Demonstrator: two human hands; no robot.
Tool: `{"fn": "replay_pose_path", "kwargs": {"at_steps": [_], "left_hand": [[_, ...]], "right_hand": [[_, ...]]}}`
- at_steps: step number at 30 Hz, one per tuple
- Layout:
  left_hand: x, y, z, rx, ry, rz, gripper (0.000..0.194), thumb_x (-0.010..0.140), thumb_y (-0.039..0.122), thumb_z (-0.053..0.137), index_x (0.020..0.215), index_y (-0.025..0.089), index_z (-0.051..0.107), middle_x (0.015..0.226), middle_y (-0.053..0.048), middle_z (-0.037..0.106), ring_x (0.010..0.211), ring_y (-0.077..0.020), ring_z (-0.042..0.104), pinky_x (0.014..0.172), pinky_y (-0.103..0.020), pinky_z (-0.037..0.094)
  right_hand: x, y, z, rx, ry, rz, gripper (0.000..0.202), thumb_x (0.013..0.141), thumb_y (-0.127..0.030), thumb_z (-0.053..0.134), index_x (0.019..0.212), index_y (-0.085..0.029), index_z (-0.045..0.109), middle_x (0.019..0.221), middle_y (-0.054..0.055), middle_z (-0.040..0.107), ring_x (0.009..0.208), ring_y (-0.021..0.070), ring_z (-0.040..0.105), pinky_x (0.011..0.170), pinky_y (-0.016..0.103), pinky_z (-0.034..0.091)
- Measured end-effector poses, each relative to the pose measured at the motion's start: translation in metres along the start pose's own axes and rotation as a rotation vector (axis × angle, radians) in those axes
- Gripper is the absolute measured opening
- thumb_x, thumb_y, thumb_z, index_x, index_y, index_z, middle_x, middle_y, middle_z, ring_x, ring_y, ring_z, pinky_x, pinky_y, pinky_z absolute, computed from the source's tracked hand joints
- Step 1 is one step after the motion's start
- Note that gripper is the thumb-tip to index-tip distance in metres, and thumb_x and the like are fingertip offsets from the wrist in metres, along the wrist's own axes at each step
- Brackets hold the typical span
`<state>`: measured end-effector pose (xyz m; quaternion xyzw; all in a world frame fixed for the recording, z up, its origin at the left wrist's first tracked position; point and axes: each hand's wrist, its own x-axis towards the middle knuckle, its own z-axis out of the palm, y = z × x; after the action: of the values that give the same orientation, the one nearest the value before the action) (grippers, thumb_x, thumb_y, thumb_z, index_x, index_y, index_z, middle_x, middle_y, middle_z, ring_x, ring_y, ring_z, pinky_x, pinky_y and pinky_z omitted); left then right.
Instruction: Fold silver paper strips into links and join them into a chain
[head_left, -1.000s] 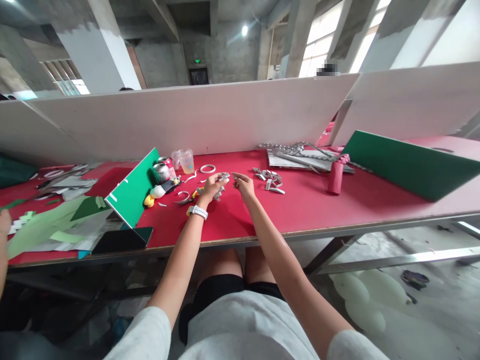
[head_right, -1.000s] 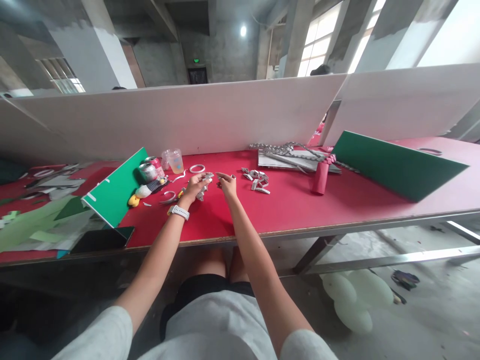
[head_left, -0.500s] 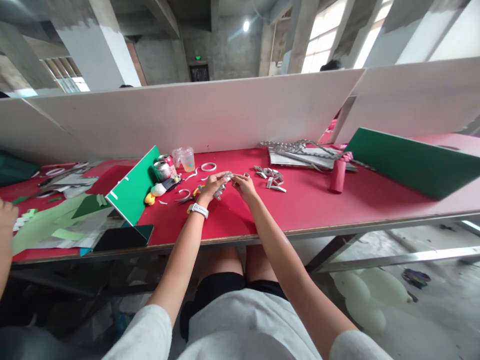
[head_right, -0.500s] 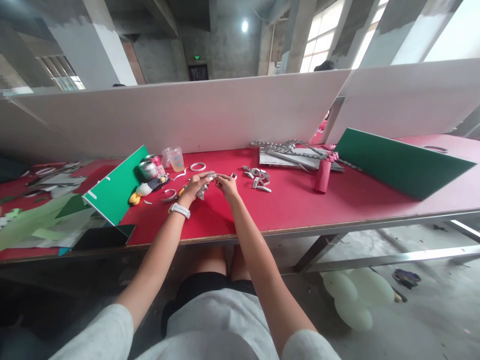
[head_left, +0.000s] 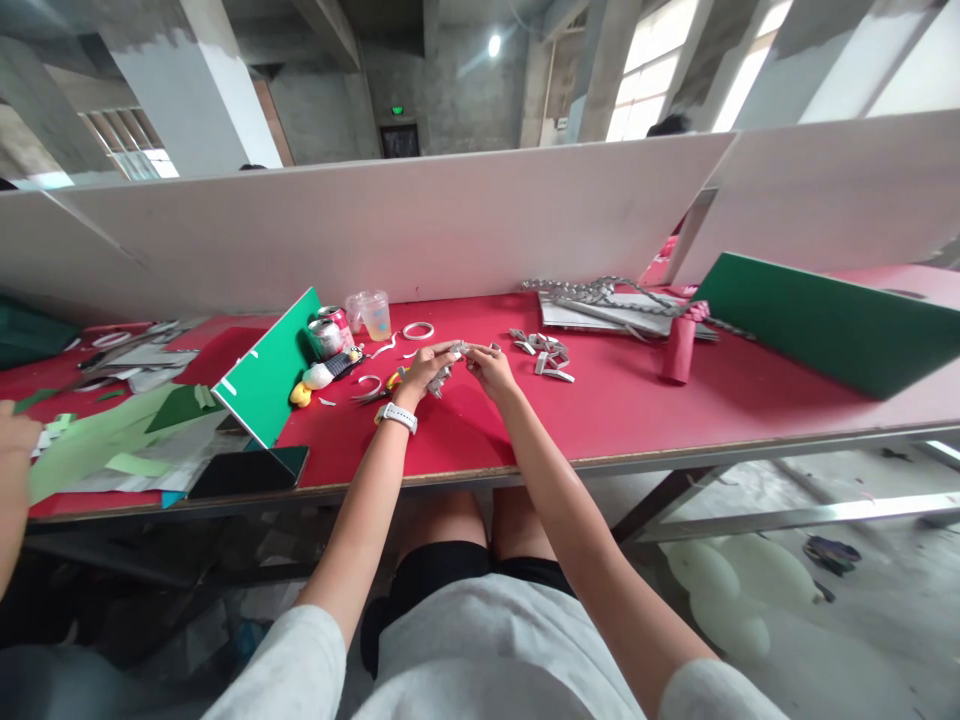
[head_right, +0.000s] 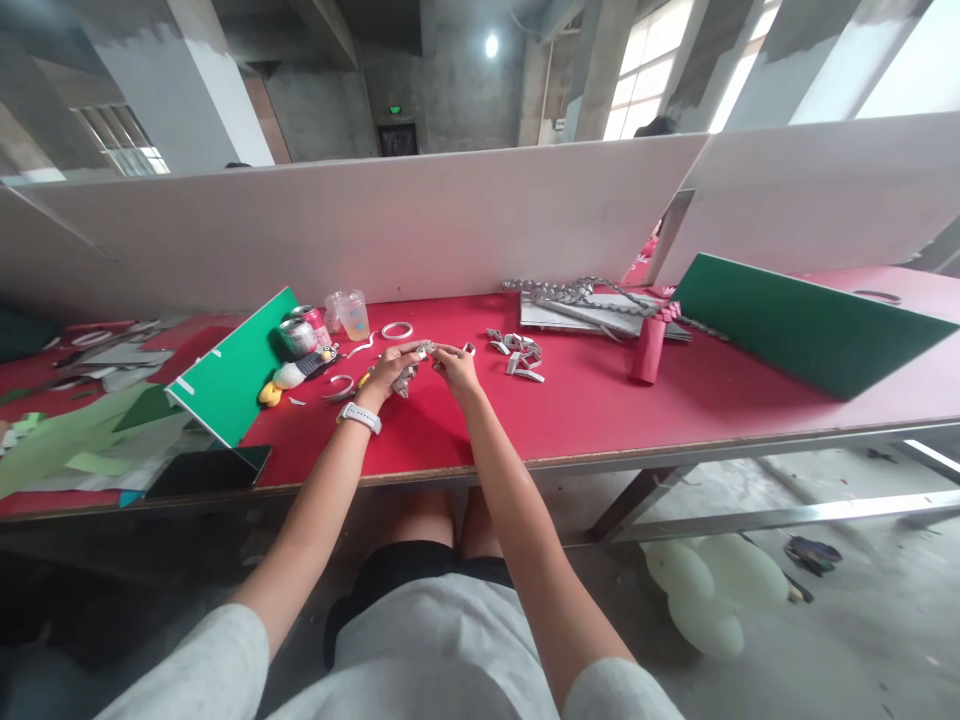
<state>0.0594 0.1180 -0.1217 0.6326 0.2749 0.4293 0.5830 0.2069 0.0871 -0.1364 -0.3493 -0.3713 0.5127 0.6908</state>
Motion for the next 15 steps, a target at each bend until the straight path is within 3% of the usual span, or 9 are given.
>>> {"fn": "replay_pose_path", "kwargs": {"at_steps": [9,15], "left_hand": [[0.0017,0.0023,-0.0076,-0.017,-0.063,-0.014,0.044,0.07,0.036,0.069,0.107,0.013,0.07,0.073,-0.003,0.064,0.045,-0.003,0.038,0.045,-0.02,0.031],[0.002,-0.0002,-0.0069,0.015,-0.078,-0.005,0.045,0.07,0.035,0.069,0.108,0.012,0.07,0.076,-0.004,0.066,0.047,-0.0037,0.042,0.045,-0.019,0.031]], "right_hand": [[-0.0068,-0.0095,0.001,-0.069,-0.053,-0.014,0.024,0.054,-0.028,0.077,0.072,-0.016,0.071,0.061,-0.001,0.06,0.056,0.0083,0.045,0.057,0.025,0.041],[-0.0063,-0.0058,0.004,-0.151,0.001,-0.083,0.019,0.059,-0.03,0.074,0.069,-0.016,0.067,0.058,-0.002,0.057,0.055,0.0089,0.047,0.055,0.025,0.039]]}}
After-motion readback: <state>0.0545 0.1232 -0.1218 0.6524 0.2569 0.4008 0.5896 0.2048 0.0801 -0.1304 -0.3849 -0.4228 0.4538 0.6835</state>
